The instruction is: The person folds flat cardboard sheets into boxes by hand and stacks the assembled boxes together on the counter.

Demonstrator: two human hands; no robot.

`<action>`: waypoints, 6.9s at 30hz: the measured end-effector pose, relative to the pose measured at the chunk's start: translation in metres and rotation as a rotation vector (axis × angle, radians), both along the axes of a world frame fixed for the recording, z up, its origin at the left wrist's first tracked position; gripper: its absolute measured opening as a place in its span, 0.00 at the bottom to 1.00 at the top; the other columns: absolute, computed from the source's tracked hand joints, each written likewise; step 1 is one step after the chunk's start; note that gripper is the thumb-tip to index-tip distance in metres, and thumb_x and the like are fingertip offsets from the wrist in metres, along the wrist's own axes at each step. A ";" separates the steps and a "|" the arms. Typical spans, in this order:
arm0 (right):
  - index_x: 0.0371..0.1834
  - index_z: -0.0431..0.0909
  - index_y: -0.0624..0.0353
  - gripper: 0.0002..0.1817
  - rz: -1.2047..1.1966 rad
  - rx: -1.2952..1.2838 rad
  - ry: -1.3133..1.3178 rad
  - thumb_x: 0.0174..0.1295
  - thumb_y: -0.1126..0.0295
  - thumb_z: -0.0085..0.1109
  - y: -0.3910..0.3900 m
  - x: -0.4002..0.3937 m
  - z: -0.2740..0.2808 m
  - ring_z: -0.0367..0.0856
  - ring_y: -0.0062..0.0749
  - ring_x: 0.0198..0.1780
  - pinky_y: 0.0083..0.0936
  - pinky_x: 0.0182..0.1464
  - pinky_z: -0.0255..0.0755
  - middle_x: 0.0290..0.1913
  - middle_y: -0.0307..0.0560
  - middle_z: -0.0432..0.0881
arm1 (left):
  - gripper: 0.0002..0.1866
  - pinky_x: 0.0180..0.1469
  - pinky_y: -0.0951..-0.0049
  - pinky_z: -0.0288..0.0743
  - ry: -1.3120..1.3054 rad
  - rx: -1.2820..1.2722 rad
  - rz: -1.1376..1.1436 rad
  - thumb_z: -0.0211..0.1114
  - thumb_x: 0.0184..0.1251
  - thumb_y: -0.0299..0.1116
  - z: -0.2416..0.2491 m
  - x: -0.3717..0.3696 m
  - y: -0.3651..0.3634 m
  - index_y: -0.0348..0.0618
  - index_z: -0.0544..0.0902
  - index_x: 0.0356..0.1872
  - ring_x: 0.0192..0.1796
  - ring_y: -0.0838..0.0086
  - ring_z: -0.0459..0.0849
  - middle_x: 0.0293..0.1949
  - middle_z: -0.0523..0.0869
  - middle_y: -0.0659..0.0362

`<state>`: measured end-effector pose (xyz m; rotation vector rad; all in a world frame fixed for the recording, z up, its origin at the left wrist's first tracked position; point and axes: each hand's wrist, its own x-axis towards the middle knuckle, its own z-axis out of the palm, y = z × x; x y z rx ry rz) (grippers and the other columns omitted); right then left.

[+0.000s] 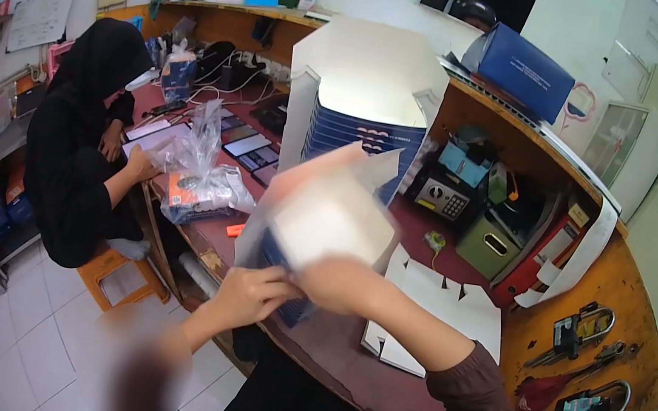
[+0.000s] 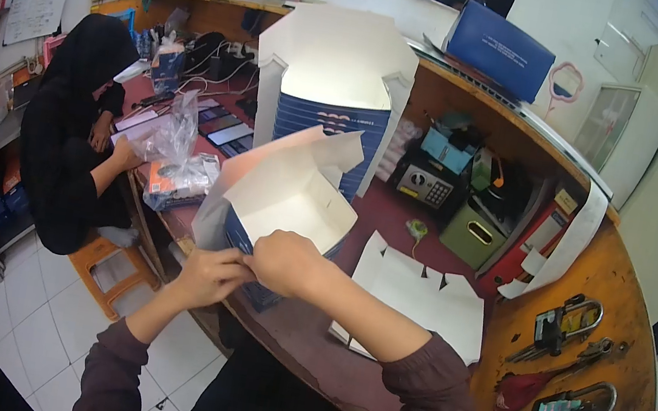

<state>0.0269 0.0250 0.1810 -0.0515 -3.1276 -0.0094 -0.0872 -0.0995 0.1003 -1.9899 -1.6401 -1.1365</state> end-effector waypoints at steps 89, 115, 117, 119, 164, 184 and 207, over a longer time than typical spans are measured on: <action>0.40 0.77 0.61 0.09 -1.190 -0.677 0.827 0.59 0.68 0.55 0.077 0.015 0.073 0.78 0.35 0.31 0.27 0.32 0.71 0.35 0.50 0.80 | 0.30 0.60 0.47 0.55 0.369 -0.800 0.855 0.62 0.52 0.45 -0.005 -0.288 0.053 0.41 0.69 0.56 0.61 0.48 0.62 0.60 0.66 0.51; 0.31 0.81 0.63 0.05 -0.645 -0.567 1.059 0.49 0.78 0.60 0.104 -0.061 0.184 0.78 0.27 0.30 0.19 0.34 0.71 0.29 0.45 0.80 | 0.26 0.55 0.51 0.59 -0.364 -0.149 0.607 0.62 0.52 0.40 0.027 -0.323 0.037 0.41 0.73 0.53 0.54 0.45 0.68 0.45 0.75 0.40; 0.34 0.80 0.60 0.08 -0.462 -0.625 0.975 0.48 0.76 0.62 0.098 -0.082 0.204 0.78 0.31 0.35 0.23 0.38 0.72 0.33 0.45 0.79 | 0.21 0.52 0.56 0.61 -0.337 -0.065 0.549 0.59 0.56 0.39 0.086 -0.328 0.033 0.37 0.74 0.48 0.50 0.51 0.70 0.44 0.75 0.42; 0.44 0.77 0.57 0.17 -0.233 -0.484 0.853 0.48 0.72 0.64 0.096 -0.107 0.223 0.75 0.38 0.46 0.29 0.46 0.71 0.43 0.49 0.76 | 0.17 0.48 0.61 0.62 -0.250 0.149 0.402 0.54 0.62 0.39 0.157 -0.332 0.041 0.32 0.75 0.39 0.43 0.57 0.72 0.39 0.75 0.46; 0.60 0.47 0.61 0.37 -0.922 -1.361 0.781 0.57 0.57 0.58 0.449 -0.258 0.283 0.65 0.59 0.57 0.56 0.46 0.71 0.60 0.62 0.60 | 0.41 0.52 0.51 0.64 -1.351 0.100 -1.606 0.31 0.61 0.69 0.386 -0.210 0.121 0.49 0.61 0.65 0.42 0.55 0.78 0.40 0.80 0.46; 0.55 0.68 0.62 0.28 -1.824 -0.090 0.776 0.53 0.61 0.62 0.125 0.222 -0.100 0.71 0.45 0.55 0.37 0.54 0.66 0.53 0.55 0.73 | 0.04 0.27 0.74 0.62 -0.971 -0.308 -0.008 0.55 0.55 0.26 -0.077 -0.100 -0.024 0.37 0.70 0.27 0.26 0.71 0.70 0.27 0.72 0.54; 0.49 0.68 0.63 0.15 -0.723 -0.410 1.529 0.58 0.76 0.50 0.013 0.265 -0.155 0.67 0.32 0.56 0.26 0.51 0.63 0.58 0.47 0.66 | 0.31 0.48 0.62 0.72 0.229 -0.836 -0.230 0.71 0.38 0.51 -0.065 0.192 0.176 0.43 0.79 0.43 0.50 0.57 0.77 0.47 0.78 0.50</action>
